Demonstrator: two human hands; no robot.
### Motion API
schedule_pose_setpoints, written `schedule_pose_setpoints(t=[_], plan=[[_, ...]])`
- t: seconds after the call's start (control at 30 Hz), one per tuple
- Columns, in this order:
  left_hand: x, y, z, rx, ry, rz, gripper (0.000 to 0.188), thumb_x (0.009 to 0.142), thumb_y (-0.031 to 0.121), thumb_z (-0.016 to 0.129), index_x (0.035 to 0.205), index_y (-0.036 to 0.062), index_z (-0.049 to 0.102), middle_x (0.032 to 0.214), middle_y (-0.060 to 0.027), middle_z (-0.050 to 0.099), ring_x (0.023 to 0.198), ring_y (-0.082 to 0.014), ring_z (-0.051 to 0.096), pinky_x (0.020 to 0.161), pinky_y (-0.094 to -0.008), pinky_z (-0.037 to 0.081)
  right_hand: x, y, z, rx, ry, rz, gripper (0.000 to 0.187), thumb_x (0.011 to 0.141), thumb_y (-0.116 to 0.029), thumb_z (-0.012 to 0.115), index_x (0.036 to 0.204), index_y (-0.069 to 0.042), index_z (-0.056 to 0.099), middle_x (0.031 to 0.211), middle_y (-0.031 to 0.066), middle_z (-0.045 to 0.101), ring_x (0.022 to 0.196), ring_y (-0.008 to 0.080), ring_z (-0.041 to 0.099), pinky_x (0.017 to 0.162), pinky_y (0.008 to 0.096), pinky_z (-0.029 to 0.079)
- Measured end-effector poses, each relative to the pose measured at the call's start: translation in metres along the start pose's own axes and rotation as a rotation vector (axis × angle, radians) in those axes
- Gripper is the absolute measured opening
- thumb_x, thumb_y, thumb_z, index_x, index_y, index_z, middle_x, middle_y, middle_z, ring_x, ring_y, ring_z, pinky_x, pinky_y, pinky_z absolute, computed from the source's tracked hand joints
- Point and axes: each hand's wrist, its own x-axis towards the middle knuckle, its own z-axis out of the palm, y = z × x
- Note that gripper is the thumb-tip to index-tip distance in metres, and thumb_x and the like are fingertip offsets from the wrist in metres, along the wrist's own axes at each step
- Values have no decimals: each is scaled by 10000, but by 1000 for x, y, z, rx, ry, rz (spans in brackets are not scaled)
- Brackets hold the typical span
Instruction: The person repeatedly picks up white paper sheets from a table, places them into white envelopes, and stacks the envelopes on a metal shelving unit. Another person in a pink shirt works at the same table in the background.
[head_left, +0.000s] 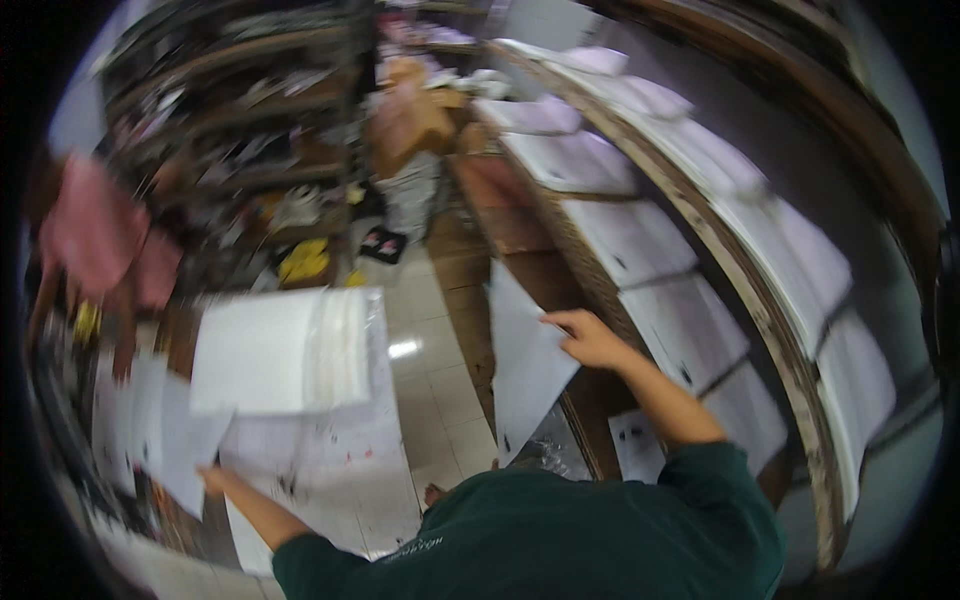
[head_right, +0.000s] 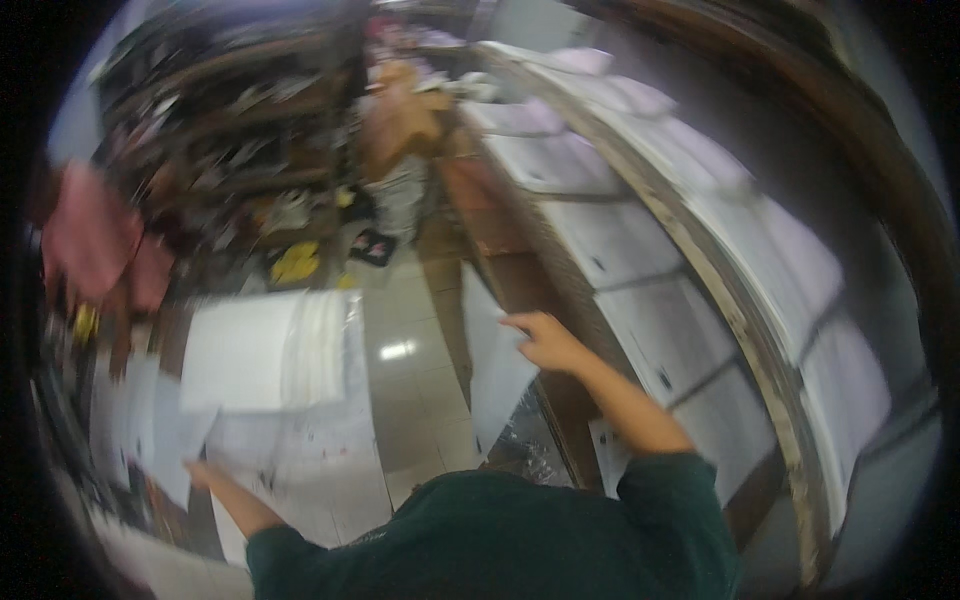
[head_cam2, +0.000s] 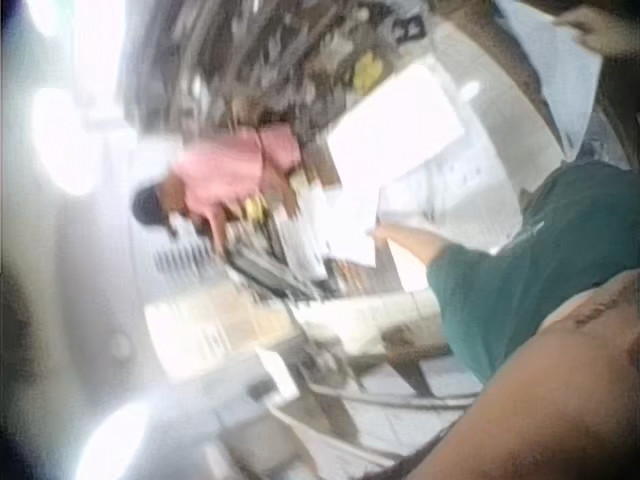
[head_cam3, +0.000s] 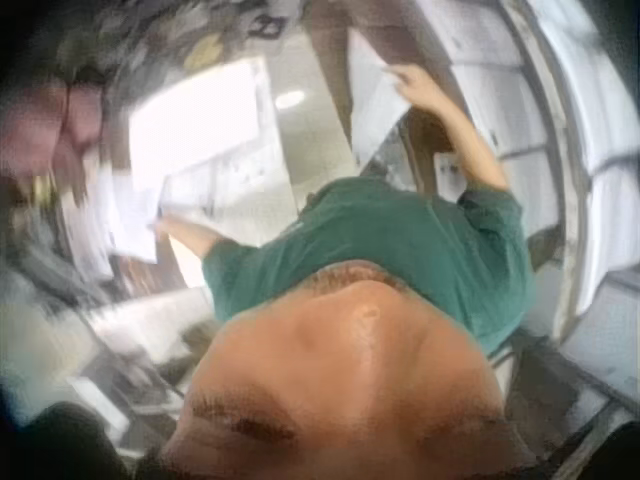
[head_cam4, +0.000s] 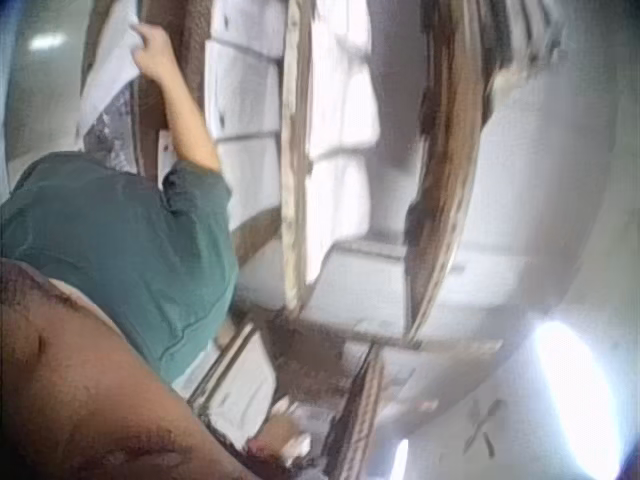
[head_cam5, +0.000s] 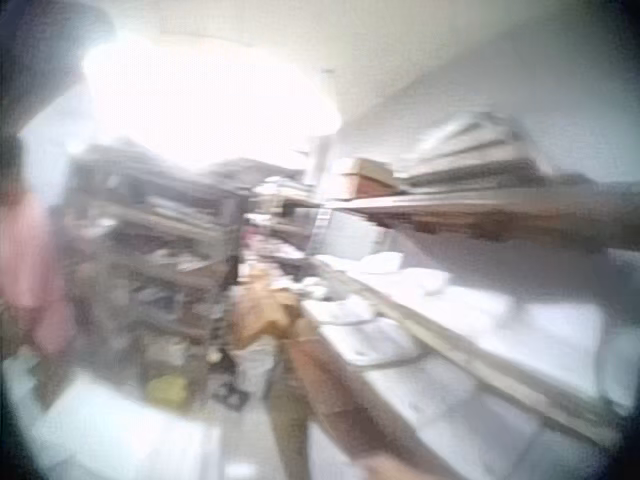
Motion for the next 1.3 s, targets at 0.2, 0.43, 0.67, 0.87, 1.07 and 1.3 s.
schedule_pose_setpoints(t=[0.2,0.43,0.67,0.87,1.07,1.3], plan=[[-133,39,-19,-318,100,172,350,697,170,684,866,-123,592,879,-214,623,764,-296,620,636,-365,528,18,-117,-149,-153,-109,7,545,629,28,446,1160,-40,544,1063,125,584,801,136,554,662,269,462],[-185,24,-12,-425,-115,326,363,742,151,684,888,-157,561,940,-218,605,825,-275,616,730,-360,538,-59,-128,-344,-442,386,217,612,505,-54,466,1098,-76,613,1052,108,599,833,140,562,655,223,469],[-271,33,-9,-306,-290,303,418,743,172,695,841,-202,536,898,-235,592,775,-283,617,681,-347,551,-197,24,-519,-622,657,551,503,621,108,413,1069,-36,589,1073,105,598,994,181,554,799,258,442],[-319,43,-5,-353,-350,210,515,703,237,700,811,-234,522,899,-268,583,785,-318,601,679,-385,533,-246,85,-534,-888,718,652,424,649,114,454,994,-73,616,1039,101,579,992,223,534,862,298,414],[-377,58,-5,-281,-448,228,493,700,185,696,860,-244,511,938,-277,566,823,-341,592,721,-404,533,-288,114,-554,-963,766,649,415,634,122,450,947,-95,615,1047,116,561,1038,253,509,894,295,387],[-439,55,-11,-468,-570,168,471,719,120,687,910,-258,480,982,-282,550,862,-351,591,774,-406,528,-294,116,-550,-997,632,712,458,625,140,429,977,-100,595,1107,123,535,1085,270,485,918,310,373]])
